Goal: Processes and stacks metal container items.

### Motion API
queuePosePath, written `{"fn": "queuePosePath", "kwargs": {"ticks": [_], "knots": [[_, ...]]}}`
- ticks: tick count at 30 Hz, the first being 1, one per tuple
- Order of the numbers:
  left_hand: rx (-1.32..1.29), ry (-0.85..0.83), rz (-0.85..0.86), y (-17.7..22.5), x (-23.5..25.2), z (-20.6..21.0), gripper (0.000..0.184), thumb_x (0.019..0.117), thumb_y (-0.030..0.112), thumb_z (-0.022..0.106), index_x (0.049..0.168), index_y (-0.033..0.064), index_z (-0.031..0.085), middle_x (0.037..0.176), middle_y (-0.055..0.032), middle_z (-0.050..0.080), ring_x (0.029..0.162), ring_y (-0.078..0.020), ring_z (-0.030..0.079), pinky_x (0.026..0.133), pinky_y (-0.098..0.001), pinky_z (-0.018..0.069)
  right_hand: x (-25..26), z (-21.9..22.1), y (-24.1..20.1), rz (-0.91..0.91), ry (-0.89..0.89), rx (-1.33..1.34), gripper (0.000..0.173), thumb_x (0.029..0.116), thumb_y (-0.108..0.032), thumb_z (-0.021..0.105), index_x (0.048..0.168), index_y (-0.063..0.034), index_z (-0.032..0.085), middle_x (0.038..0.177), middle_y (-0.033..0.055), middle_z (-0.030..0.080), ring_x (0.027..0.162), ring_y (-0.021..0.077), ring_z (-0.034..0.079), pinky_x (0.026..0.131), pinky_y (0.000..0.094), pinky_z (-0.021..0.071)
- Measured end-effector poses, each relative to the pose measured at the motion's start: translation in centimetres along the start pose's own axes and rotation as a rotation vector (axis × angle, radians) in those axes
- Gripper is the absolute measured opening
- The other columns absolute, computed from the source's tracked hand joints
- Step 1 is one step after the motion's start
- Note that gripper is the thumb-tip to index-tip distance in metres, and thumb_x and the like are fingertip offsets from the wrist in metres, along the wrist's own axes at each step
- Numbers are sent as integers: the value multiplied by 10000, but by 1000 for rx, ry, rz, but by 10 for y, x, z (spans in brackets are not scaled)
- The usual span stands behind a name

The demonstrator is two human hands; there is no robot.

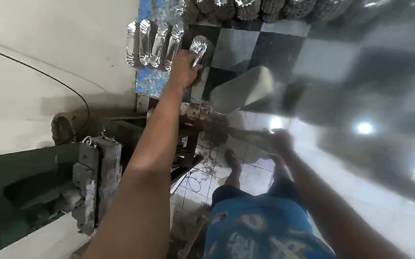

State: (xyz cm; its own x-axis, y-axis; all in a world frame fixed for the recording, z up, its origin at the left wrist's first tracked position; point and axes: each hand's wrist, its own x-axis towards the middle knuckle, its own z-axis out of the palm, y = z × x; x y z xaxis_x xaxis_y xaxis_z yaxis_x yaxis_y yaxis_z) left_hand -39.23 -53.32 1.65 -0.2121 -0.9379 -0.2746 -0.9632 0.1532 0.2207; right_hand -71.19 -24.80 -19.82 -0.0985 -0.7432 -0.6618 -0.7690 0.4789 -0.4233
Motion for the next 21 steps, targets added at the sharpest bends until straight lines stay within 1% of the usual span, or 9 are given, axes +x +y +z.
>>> {"fn": "queuePosePath", "kwargs": {"ticks": [2,4,7,9,12,14,16,18,21], "knots": [[11,-35,18,-2,8,10,438,1008,308,647,1374,69,623,1516,-237,471,1391,-404,479,1160,-561,396,-12,-2,-6,-81,19,-14,595,1004,-633,460,1238,-156,728,1227,131,717,1183,351,656,979,598,513],[-23,-32,-42,7,5,10,388,1023,294,624,1348,83,653,1458,-225,541,1355,-394,523,1145,-575,410,-28,-16,-8,-187,-41,-82,527,1013,-541,475,1294,-147,684,1307,157,669,1247,384,607,1007,625,483],[-24,-42,-168,21,1,7,354,1030,277,601,1322,84,658,1362,-213,623,1306,-397,569,1111,-613,429,-67,-40,-3,-270,-164,-88,646,983,-482,584,1508,-113,509,1529,210,489,1428,421,436,1156,628,346],[-12,-61,-227,29,-1,3,397,1022,311,611,1349,88,626,1410,-228,580,1323,-431,545,1083,-653,435,-98,-66,-8,-282,-253,-13,704,974,-494,623,1547,-120,456,1602,185,407,1504,373,344,1221,574,297],[-97,32,-303,38,-15,-5,536,951,425,691,1395,133,622,1570,-224,418,1422,-474,407,1098,-687,396,-135,-110,-38,-417,-372,163,600,1007,-429,630,1476,-64,545,1456,178,587,1368,294,549,1173,490,414],[-190,173,-330,39,-36,-20,593,934,465,688,1427,149,593,1595,-200,395,1454,-430,390,1129,-648,389,-154,-133,-77,-605,-375,298,508,1018,-344,632,1412,-25,598,1320,172,677,1209,243,663,1083,424,510],[-379,307,-350,21,-57,-30,612,937,439,691,1453,134,567,1574,-167,438,1449,-344,426,1170,-568,385,-165,-153,-132,-756,-410,443,464,1038,-302,601,1412,-28,591,1287,129,691,1138,164,684,1024,350,552],[-696,370,-443,-9,-75,-38,636,959,389,699,1490,98,508,1490,-174,529,1370,-310,522,1129,-533,449,-167,-169,-195,-810,-482,599,435,1042,-234,588,1406,5,575,1249,140,689,1071,147,686,966,331,571],[-1029,444,-662,-65,-85,-40,618,988,378,662,1491,75,470,1410,-215,569,1239,-346,598,1008,-556,513,-142,-171,-274,-658,-524,709,500,1047,-232,576,1502,-51,477,1343,154,631,1126,211,662,955,399,570]]}}
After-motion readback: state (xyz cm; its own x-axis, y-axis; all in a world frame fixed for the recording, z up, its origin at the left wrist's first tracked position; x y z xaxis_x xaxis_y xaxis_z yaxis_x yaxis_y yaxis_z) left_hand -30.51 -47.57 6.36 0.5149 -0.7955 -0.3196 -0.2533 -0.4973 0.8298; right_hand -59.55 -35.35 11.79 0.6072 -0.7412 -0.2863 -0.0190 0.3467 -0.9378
